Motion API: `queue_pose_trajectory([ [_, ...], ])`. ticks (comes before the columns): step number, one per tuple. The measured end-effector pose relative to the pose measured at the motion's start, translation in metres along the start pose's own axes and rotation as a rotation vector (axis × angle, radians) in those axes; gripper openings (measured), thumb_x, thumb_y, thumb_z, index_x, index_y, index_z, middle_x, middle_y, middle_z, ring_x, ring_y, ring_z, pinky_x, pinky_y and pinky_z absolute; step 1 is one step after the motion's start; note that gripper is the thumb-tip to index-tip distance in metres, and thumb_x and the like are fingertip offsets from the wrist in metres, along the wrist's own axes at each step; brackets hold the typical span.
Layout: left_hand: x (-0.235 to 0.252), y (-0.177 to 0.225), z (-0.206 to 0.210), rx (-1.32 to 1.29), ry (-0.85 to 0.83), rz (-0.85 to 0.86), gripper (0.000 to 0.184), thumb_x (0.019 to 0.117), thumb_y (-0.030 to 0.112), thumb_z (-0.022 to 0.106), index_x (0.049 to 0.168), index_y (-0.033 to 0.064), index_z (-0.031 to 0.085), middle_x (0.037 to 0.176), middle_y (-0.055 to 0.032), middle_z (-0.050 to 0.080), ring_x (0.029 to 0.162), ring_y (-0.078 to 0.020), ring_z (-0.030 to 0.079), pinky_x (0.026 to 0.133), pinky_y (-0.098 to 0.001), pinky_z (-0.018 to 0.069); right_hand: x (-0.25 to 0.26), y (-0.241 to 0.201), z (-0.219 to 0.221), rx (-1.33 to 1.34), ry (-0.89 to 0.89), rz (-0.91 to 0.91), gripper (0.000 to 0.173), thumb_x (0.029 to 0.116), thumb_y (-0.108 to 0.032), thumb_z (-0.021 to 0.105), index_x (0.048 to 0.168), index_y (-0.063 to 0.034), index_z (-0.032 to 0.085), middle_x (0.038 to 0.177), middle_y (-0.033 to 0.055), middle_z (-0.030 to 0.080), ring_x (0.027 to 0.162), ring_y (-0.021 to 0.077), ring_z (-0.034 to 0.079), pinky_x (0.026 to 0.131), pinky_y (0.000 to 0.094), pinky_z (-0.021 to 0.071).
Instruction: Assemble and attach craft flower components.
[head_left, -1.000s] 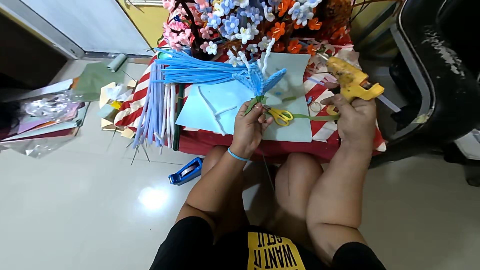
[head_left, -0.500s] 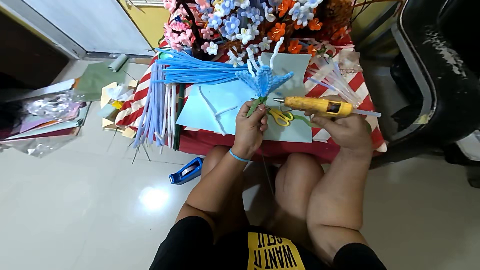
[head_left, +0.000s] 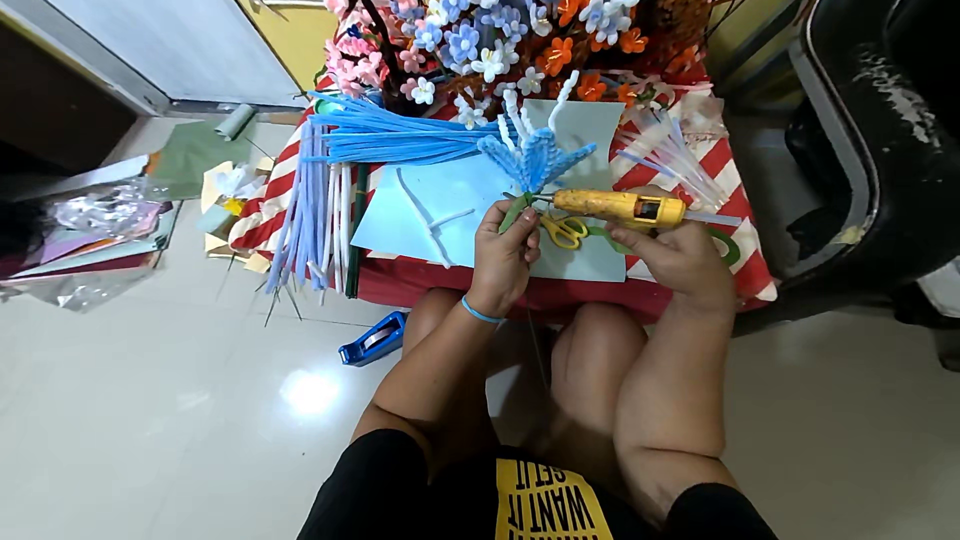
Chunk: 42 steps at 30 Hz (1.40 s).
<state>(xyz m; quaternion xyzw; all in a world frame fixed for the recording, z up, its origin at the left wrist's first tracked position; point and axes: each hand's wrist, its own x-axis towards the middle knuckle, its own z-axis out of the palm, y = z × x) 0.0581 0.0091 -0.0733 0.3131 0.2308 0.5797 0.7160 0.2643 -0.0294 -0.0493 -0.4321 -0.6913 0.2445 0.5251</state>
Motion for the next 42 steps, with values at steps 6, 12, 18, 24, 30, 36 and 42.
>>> queue_pose_trajectory([
  [6, 0.001, 0.001, 0.000, 0.000, 0.006, -0.007, 0.011, 0.1036, 0.005, 0.054, 0.102, 0.0135, 0.061, 0.077, 0.0002, 0.060, 0.053, -0.0020, 0.052, 0.046, -0.0138, 0.0451, 0.000, 0.001, 0.001, -0.015, -0.003, 0.001, 0.036, 0.0902, -0.007, 0.070, 0.124, 0.0023, 0.061, 0.116, 0.0023, 0.064, 0.105, -0.0003, 0.063, 0.094, 0.0192, 0.0547],
  [12, 0.001, 0.001, -0.001, -0.012, 0.003, -0.024, 0.012, 0.1040, 0.005, 0.053, 0.101, 0.0135, 0.061, 0.077, 0.0007, 0.059, 0.051, -0.0018, 0.051, 0.045, -0.0135, 0.0440, 0.001, -0.001, 0.003, -0.028, 0.004, 0.009, 0.034, 0.0895, -0.007, 0.069, 0.122, 0.0015, 0.062, 0.115, 0.0027, 0.065, 0.104, 0.0005, 0.064, 0.093, 0.0192, 0.0550],
  [18, 0.000, 0.007, 0.002, -0.107, 0.007, -0.152, 0.013, 0.1067, 0.008, 0.048, 0.103, 0.0119, 0.059, 0.076, 0.0008, 0.057, 0.050, -0.0010, 0.049, 0.044, -0.0123, 0.0434, 0.001, -0.001, 0.000, -0.067, 0.009, -0.027, 0.034, 0.0898, -0.006, 0.069, 0.121, 0.0025, 0.062, 0.113, 0.0019, 0.065, 0.104, -0.0012, 0.063, 0.094, 0.0181, 0.0540],
  [24, 0.000, 0.011, 0.002, -0.157, 0.002, -0.212, 0.013, 0.1073, 0.010, 0.047, 0.104, 0.0119, 0.059, 0.077, 0.0007, 0.058, 0.050, -0.0008, 0.050, 0.044, -0.0121, 0.0440, 0.000, 0.001, -0.001, -0.037, 0.008, -0.022, 0.036, 0.0889, -0.007, 0.070, 0.123, 0.0028, 0.061, 0.114, 0.0027, 0.065, 0.104, -0.0001, 0.063, 0.093, 0.0183, 0.0540],
  [30, 0.001, 0.013, 0.000, -0.198, -0.021, -0.245, 0.014, 0.1080, 0.011, 0.045, 0.104, 0.0124, 0.058, 0.076, 0.0019, 0.058, 0.048, 0.0004, 0.049, 0.043, -0.0110, 0.0434, 0.000, -0.001, -0.003, -0.050, 0.010, -0.022, 0.034, 0.0893, -0.007, 0.069, 0.121, 0.0014, 0.062, 0.113, 0.0011, 0.066, 0.103, -0.0011, 0.063, 0.092, 0.0186, 0.0547],
  [36, 0.002, 0.014, 0.000, -0.247, -0.035, -0.278, 0.014, 0.1079, 0.011, 0.045, 0.107, 0.0112, 0.059, 0.076, 0.0013, 0.058, 0.048, -0.0001, 0.051, 0.043, -0.0114, 0.0446, 0.000, -0.001, -0.003, -0.034, 0.011, -0.021, 0.034, 0.0896, -0.007, 0.068, 0.122, 0.0011, 0.061, 0.112, 0.0002, 0.065, 0.101, -0.0017, 0.063, 0.091, 0.0175, 0.0546],
  [42, 0.002, 0.016, -0.003, -0.244, -0.071, -0.238, 0.016, 0.1077, 0.011, 0.045, 0.106, 0.0108, 0.061, 0.075, 0.0018, 0.058, 0.048, 0.0000, 0.050, 0.043, -0.0112, 0.0439, 0.000, 0.000, -0.006, -0.075, 0.031, 0.019, 0.034, 0.0893, -0.005, 0.068, 0.122, 0.0034, 0.061, 0.110, 0.0030, 0.065, 0.099, -0.0013, 0.064, 0.089, 0.0175, 0.0548],
])
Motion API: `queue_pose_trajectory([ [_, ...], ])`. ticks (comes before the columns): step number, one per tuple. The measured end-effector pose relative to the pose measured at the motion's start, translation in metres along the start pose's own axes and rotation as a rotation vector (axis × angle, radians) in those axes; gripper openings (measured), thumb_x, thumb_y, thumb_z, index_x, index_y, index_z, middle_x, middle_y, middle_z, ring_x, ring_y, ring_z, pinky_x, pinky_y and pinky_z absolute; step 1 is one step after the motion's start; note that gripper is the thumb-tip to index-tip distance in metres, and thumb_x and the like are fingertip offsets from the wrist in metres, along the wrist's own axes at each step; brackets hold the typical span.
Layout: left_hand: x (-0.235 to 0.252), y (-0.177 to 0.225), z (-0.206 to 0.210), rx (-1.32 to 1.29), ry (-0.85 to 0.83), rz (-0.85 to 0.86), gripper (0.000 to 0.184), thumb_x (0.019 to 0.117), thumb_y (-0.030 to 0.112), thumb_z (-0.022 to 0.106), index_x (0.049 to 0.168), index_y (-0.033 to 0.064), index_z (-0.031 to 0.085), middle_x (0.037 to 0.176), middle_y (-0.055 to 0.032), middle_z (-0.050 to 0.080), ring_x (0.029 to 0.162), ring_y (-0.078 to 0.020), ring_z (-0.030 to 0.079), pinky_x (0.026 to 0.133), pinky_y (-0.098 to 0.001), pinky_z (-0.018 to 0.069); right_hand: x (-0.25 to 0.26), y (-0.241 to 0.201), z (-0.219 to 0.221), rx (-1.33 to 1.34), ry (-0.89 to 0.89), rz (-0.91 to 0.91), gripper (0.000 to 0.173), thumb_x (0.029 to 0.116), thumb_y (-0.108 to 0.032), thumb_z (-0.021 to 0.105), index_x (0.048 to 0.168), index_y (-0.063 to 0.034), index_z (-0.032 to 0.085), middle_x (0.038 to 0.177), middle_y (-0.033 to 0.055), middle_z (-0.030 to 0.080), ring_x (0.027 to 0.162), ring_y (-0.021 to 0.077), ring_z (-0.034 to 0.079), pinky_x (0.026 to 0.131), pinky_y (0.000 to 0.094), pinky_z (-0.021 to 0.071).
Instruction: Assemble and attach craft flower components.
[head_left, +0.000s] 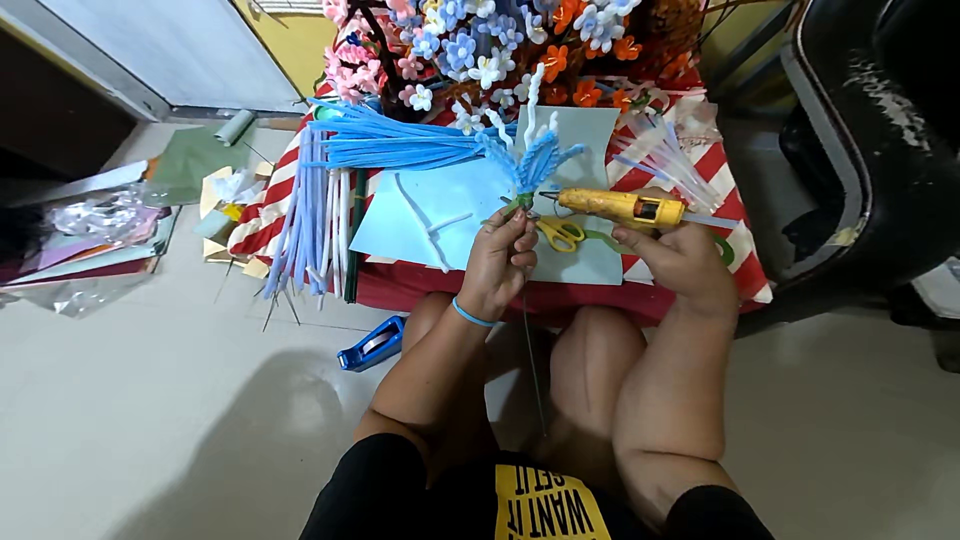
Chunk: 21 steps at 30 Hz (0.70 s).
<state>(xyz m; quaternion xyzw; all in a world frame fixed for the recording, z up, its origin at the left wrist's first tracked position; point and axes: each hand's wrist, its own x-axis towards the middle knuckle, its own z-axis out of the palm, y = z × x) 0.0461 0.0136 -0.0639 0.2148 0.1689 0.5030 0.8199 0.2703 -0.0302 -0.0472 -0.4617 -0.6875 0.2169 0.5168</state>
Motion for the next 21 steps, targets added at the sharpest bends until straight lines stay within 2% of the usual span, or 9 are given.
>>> queue_pose_trajectory([
  [2, 0.000, 0.001, -0.001, 0.018, -0.001, 0.033, 0.015, 0.1078, 0.011, 0.045, 0.105, 0.0114, 0.060, 0.076, 0.0017, 0.057, 0.048, 0.0001, 0.049, 0.042, -0.0110, 0.0431, 0.002, -0.001, -0.001, -0.037, 0.030, 0.078, 0.034, 0.0900, -0.003, 0.066, 0.123, 0.0036, 0.059, 0.105, 0.0022, 0.067, 0.091, -0.0034, 0.065, 0.084, 0.0162, 0.0560],
  [4, -0.001, 0.002, -0.001, 0.033, 0.014, 0.056, 0.014, 0.1080, 0.011, 0.045, 0.104, 0.0125, 0.059, 0.077, 0.0014, 0.057, 0.047, -0.0002, 0.048, 0.041, -0.0112, 0.0424, 0.005, 0.002, 0.001, -0.081, 0.080, 0.171, 0.035, 0.0924, 0.001, 0.066, 0.126, 0.0048, 0.057, 0.109, 0.0076, 0.069, 0.094, 0.0021, 0.067, 0.086, 0.0218, 0.0571],
  [7, -0.001, 0.002, -0.001, 0.046, 0.029, 0.087, 0.013, 0.1072, 0.010, 0.047, 0.105, 0.0119, 0.060, 0.078, 0.0003, 0.057, 0.048, -0.0009, 0.049, 0.042, -0.0116, 0.0430, 0.011, 0.015, 0.010, -0.211, 0.142, 0.323, 0.034, 0.0974, -0.008, 0.068, 0.129, 0.0011, 0.058, 0.114, 0.0149, 0.069, 0.099, 0.0194, 0.070, 0.090, 0.0424, 0.0576],
  [9, -0.002, 0.000, 0.000, 0.065, 0.037, 0.106, 0.014, 0.1068, 0.009, 0.047, 0.106, 0.0116, 0.061, 0.078, 0.0000, 0.058, 0.049, -0.0010, 0.050, 0.042, -0.0118, 0.0429, 0.015, 0.014, 0.017, -0.388, 0.123, 0.431, 0.034, 0.1005, -0.017, 0.066, 0.126, 0.0049, 0.061, 0.113, 0.0260, 0.068, 0.104, 0.0414, 0.067, 0.092, 0.0648, 0.0492],
  [11, -0.003, -0.001, 0.001, 0.080, 0.043, 0.130, 0.013, 0.1064, 0.008, 0.048, 0.106, 0.0114, 0.061, 0.078, -0.0005, 0.059, 0.049, -0.0012, 0.050, 0.043, -0.0121, 0.0433, 0.020, 0.006, 0.021, -0.540, 0.096, 0.496, 0.036, 0.1015, -0.022, 0.065, 0.121, 0.0084, 0.064, 0.113, 0.0312, 0.066, 0.112, 0.0514, 0.061, 0.097, 0.0734, 0.0398],
  [14, -0.004, -0.003, 0.002, 0.120, 0.041, 0.180, 0.014, 0.1058, 0.006, 0.049, 0.104, 0.0109, 0.062, 0.077, -0.0011, 0.059, 0.049, -0.0015, 0.051, 0.044, -0.0127, 0.0438, 0.017, 0.000, 0.019, -0.580, 0.130, 0.468, 0.043, 0.0986, -0.025, 0.070, 0.128, 0.0059, 0.060, 0.119, 0.0302, 0.064, 0.115, 0.0512, 0.059, 0.097, 0.0739, 0.0391],
  [17, -0.005, -0.005, 0.002, 0.182, 0.045, 0.255, 0.014, 0.1047, 0.005, 0.050, 0.102, 0.0107, 0.062, 0.077, -0.0014, 0.061, 0.049, -0.0020, 0.050, 0.044, -0.0136, 0.0440, 0.014, -0.006, 0.011, -0.478, 0.261, 0.465, 0.079, 0.0905, -0.029, 0.079, 0.151, 0.0034, 0.041, 0.139, 0.0331, 0.053, 0.125, 0.0526, 0.053, 0.101, 0.0709, 0.0415],
  [19, -0.006, -0.006, 0.002, 0.201, 0.035, 0.307, 0.013, 0.1040, 0.005, 0.051, 0.102, 0.0109, 0.063, 0.075, -0.0014, 0.060, 0.049, -0.0026, 0.050, 0.044, -0.0142, 0.0441, 0.011, -0.026, 0.008, -0.469, 0.411, 0.436, 0.101, 0.0833, -0.032, 0.084, 0.158, 0.0029, 0.027, 0.149, 0.0362, 0.039, 0.134, 0.0541, 0.043, 0.106, 0.0696, 0.0378],
  [21, -0.006, -0.009, 0.001, 0.207, 0.014, 0.355, 0.012, 0.1034, 0.006, 0.053, 0.101, 0.0114, 0.064, 0.074, -0.0013, 0.060, 0.049, -0.0028, 0.051, 0.045, -0.0148, 0.0454, 0.004, -0.045, 0.015, -0.490, 0.599, 0.238, 0.095, 0.0829, -0.033, 0.083, 0.155, 0.0040, 0.032, 0.144, 0.0324, 0.044, 0.126, 0.0430, 0.050, 0.101, 0.0553, 0.0458],
])
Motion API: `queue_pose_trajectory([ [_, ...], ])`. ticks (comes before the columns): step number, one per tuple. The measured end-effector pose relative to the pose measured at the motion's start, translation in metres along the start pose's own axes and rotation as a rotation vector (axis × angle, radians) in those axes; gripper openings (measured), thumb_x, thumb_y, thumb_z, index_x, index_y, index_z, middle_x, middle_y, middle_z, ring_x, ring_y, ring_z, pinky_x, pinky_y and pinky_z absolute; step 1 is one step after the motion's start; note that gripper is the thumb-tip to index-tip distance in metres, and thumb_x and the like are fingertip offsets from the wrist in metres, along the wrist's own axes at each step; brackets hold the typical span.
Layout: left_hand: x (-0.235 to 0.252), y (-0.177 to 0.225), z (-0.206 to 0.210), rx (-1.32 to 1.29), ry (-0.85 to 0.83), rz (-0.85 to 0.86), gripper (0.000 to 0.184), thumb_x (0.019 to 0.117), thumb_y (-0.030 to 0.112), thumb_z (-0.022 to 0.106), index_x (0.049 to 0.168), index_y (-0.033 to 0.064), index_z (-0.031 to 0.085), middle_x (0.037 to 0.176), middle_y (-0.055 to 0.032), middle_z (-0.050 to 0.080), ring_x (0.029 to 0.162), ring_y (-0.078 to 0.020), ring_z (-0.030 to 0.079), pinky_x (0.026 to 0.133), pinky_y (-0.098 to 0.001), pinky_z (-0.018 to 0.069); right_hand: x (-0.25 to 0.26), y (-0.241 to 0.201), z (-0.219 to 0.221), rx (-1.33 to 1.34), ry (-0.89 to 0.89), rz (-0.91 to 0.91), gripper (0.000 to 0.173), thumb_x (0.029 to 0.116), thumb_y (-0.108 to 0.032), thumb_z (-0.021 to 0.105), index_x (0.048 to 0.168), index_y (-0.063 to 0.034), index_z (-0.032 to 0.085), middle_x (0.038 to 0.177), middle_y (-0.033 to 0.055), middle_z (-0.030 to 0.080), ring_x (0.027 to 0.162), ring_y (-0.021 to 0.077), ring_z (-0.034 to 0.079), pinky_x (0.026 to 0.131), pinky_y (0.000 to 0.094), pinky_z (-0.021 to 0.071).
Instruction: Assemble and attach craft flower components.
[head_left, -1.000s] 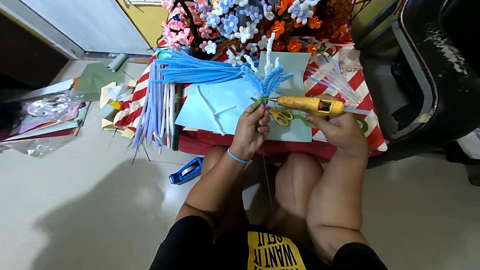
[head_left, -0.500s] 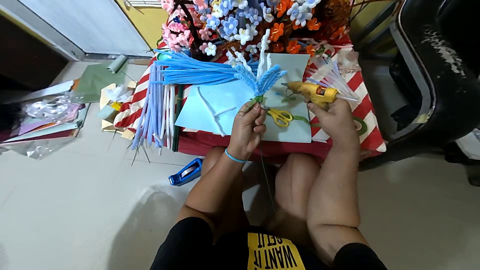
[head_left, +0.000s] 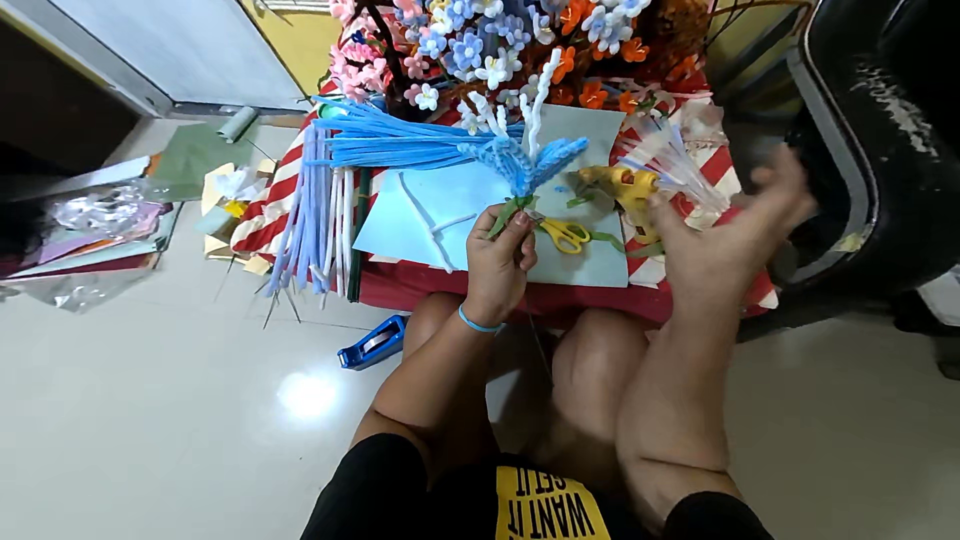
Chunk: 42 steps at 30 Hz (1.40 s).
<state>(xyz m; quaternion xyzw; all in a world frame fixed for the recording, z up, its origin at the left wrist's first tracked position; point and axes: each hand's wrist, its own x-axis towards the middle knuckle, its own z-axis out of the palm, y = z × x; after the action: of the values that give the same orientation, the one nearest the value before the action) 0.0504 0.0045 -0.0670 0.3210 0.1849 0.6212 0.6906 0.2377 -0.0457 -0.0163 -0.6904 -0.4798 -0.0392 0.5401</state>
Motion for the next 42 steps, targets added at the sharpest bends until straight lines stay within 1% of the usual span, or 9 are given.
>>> queue_pose_trajectory([
  [2, -0.001, -0.003, 0.000, 0.000, -0.005, 0.041, 0.011, 0.1025, 0.005, 0.055, 0.101, 0.0115, 0.064, 0.073, -0.0008, 0.060, 0.050, -0.0029, 0.052, 0.046, -0.0152, 0.0464, -0.020, -0.015, 0.007, 0.142, 0.142, -0.256, 0.061, 0.0883, -0.024, 0.079, 0.134, 0.0055, 0.051, 0.121, 0.0188, 0.058, 0.107, 0.0208, 0.059, 0.091, 0.0346, 0.0507],
  [3, -0.002, -0.004, 0.001, 0.012, -0.003, 0.060, 0.010, 0.1021, 0.006, 0.057, 0.101, 0.0117, 0.065, 0.073, -0.0006, 0.061, 0.050, -0.0027, 0.053, 0.046, -0.0152, 0.0466, -0.033, -0.025, 0.014, 0.178, 0.111, -0.355, 0.043, 0.0892, -0.022, 0.077, 0.120, 0.0004, 0.057, 0.111, 0.0126, 0.061, 0.103, 0.0163, 0.060, 0.091, 0.0332, 0.0506],
  [6, -0.008, -0.004, 0.001, 0.141, 0.011, 0.121, 0.009, 0.1017, 0.009, 0.060, 0.106, 0.0133, 0.066, 0.075, 0.0014, 0.063, 0.055, -0.0012, 0.055, 0.050, -0.0153, 0.0489, -0.068, -0.052, 0.041, 0.169, -0.153, -0.513, 0.024, 0.0857, -0.023, 0.079, 0.103, -0.0068, 0.074, 0.096, 0.0116, 0.062, 0.097, 0.0271, 0.058, 0.090, 0.0475, 0.0423],
  [9, -0.010, -0.008, -0.007, 0.247, -0.019, 0.232, 0.012, 0.1006, 0.010, 0.063, 0.111, 0.0138, 0.068, 0.088, 0.0028, 0.069, 0.072, -0.0014, 0.064, 0.066, -0.0179, 0.0554, -0.084, -0.059, 0.064, 0.096, -0.153, -0.578, 0.018, 0.0891, -0.021, 0.073, 0.101, -0.0089, 0.078, 0.088, 0.0085, 0.061, 0.091, 0.0253, 0.057, 0.087, 0.0450, 0.0396],
  [17, -0.007, -0.015, -0.009, 0.296, -0.074, 0.439, 0.017, 0.0992, 0.006, 0.064, 0.114, 0.0135, 0.068, 0.094, 0.0054, 0.070, 0.076, 0.0012, 0.065, 0.070, -0.0166, 0.0560, -0.087, -0.060, 0.067, 0.054, -0.014, -0.586, 0.013, 0.0900, -0.018, 0.071, 0.097, -0.0088, 0.078, 0.084, 0.0084, 0.060, 0.088, 0.0231, 0.056, 0.089, 0.0437, 0.0370],
  [23, -0.007, -0.021, -0.010, 0.286, -0.161, 0.495, 0.019, 0.1015, 0.016, 0.063, 0.119, 0.0208, 0.069, 0.104, 0.0120, 0.068, 0.088, 0.0036, 0.064, 0.080, -0.0166, 0.0552, -0.085, -0.061, 0.063, 0.035, -0.031, -0.556, 0.013, 0.0896, -0.014, 0.069, 0.095, -0.0080, 0.079, 0.082, 0.0090, 0.060, 0.085, 0.0244, 0.056, 0.086, 0.0440, 0.0381],
  [30, -0.008, -0.019, -0.009, 0.424, -0.115, 0.550, 0.018, 0.0983, 0.012, 0.065, 0.116, 0.0146, 0.069, 0.102, 0.0096, 0.068, 0.089, 0.0021, 0.064, 0.080, -0.0186, 0.0561, -0.083, -0.059, 0.056, 0.090, -0.144, -0.529, 0.015, 0.0872, -0.019, 0.072, 0.095, -0.0073, 0.076, 0.094, 0.0106, 0.064, 0.094, 0.0250, 0.058, 0.091, 0.0444, 0.0389],
  [37, -0.005, -0.018, -0.011, 0.510, -0.113, 0.601, 0.018, 0.0991, 0.010, 0.064, 0.117, 0.0122, 0.068, 0.103, 0.0068, 0.065, 0.091, 0.0010, 0.063, 0.082, -0.0189, 0.0551, -0.083, -0.060, 0.058, 0.026, -0.052, -0.566, 0.014, 0.0893, -0.016, 0.070, 0.098, -0.0067, 0.076, 0.089, 0.0108, 0.063, 0.088, 0.0249, 0.058, 0.087, 0.0435, 0.0389],
  [42, -0.004, -0.018, -0.010, 0.576, -0.090, 0.639, 0.014, 0.0999, 0.010, 0.064, 0.113, 0.0090, 0.068, 0.097, 0.0054, 0.064, 0.086, 0.0006, 0.062, 0.079, -0.0182, 0.0543, -0.081, -0.056, 0.062, 0.024, -0.027, -0.610, 0.010, 0.0904, -0.013, 0.069, 0.091, -0.0072, 0.077, 0.083, 0.0092, 0.063, 0.086, 0.0246, 0.058, 0.089, 0.0448, 0.0391],
])
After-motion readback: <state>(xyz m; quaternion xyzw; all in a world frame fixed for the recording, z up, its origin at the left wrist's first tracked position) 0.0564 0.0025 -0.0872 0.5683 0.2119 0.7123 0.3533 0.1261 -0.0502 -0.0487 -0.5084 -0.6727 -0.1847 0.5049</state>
